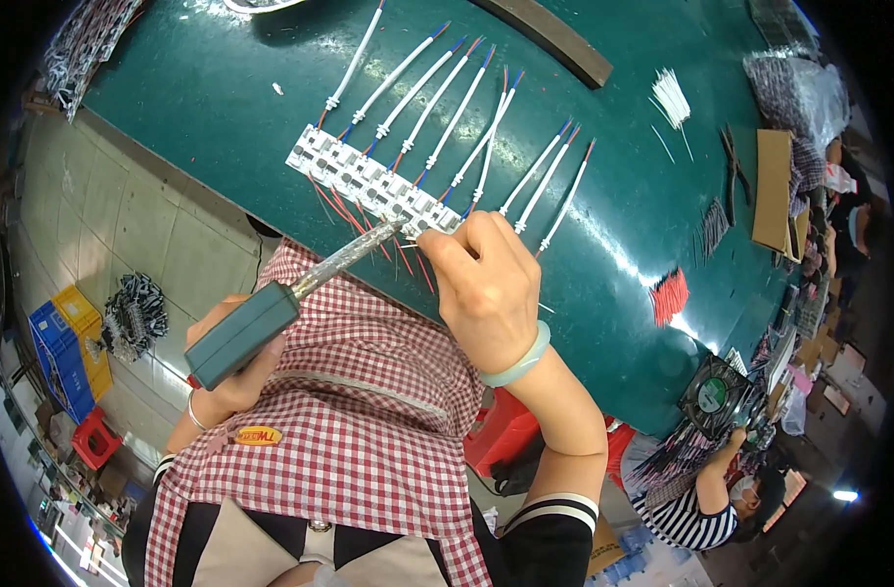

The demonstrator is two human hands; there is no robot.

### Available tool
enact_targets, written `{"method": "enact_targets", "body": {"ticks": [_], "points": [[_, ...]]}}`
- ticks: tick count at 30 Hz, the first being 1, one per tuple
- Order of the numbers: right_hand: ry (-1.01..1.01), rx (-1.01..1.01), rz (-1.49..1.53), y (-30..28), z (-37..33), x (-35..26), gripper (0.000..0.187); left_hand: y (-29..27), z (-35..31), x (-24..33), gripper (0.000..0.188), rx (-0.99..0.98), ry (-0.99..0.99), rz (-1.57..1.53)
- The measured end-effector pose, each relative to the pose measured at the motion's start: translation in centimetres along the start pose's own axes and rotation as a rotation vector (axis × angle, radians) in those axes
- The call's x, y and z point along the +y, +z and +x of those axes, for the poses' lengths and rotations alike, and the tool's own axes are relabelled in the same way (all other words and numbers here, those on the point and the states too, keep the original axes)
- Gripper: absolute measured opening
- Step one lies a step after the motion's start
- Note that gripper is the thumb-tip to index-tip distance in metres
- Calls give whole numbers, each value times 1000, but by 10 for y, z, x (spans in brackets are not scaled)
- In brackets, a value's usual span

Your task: The person solders individual electrical wires onto circular circuit boards mounted on a metal strip. This is done using a soldering iron and solder wire.

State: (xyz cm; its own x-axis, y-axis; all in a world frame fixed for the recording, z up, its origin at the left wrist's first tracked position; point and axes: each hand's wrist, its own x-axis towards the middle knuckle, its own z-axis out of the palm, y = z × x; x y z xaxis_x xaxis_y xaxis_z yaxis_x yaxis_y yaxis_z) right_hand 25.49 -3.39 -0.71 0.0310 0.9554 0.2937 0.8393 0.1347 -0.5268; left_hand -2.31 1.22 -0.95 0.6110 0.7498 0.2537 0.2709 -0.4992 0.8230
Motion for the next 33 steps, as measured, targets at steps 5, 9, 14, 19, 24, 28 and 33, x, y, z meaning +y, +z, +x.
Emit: {"method": "enact_targets", "body": {"ticks": [5, 9, 14, 19, 24, 28, 33], "points": [[2, 5, 9, 0, 2, 0, 20, 0, 1, 2, 21, 4, -66, -16], [26, -2, 1, -1, 3, -2, 22, 0, 1, 1, 20, 9, -109, -21], [31, 3, -9, 0, 4, -3, 21, -1, 3, 1, 21, -16, -96, -30], [34, 5, -14, 0, 5, -5, 20, 0, 0, -1, 20, 7, -88, -47], [27, 9, -18, 1, 4, -4, 19, -4, -2, -3, 22, 25, 42, -5], [13, 11, -21, 1, 3, -4, 18, -4, 3, 4, 21, 67, 9, 32], [-17, 72, 11, -1, 7, -7, 20, -5, 1, 6, 22, 68, -83, 23]]}}
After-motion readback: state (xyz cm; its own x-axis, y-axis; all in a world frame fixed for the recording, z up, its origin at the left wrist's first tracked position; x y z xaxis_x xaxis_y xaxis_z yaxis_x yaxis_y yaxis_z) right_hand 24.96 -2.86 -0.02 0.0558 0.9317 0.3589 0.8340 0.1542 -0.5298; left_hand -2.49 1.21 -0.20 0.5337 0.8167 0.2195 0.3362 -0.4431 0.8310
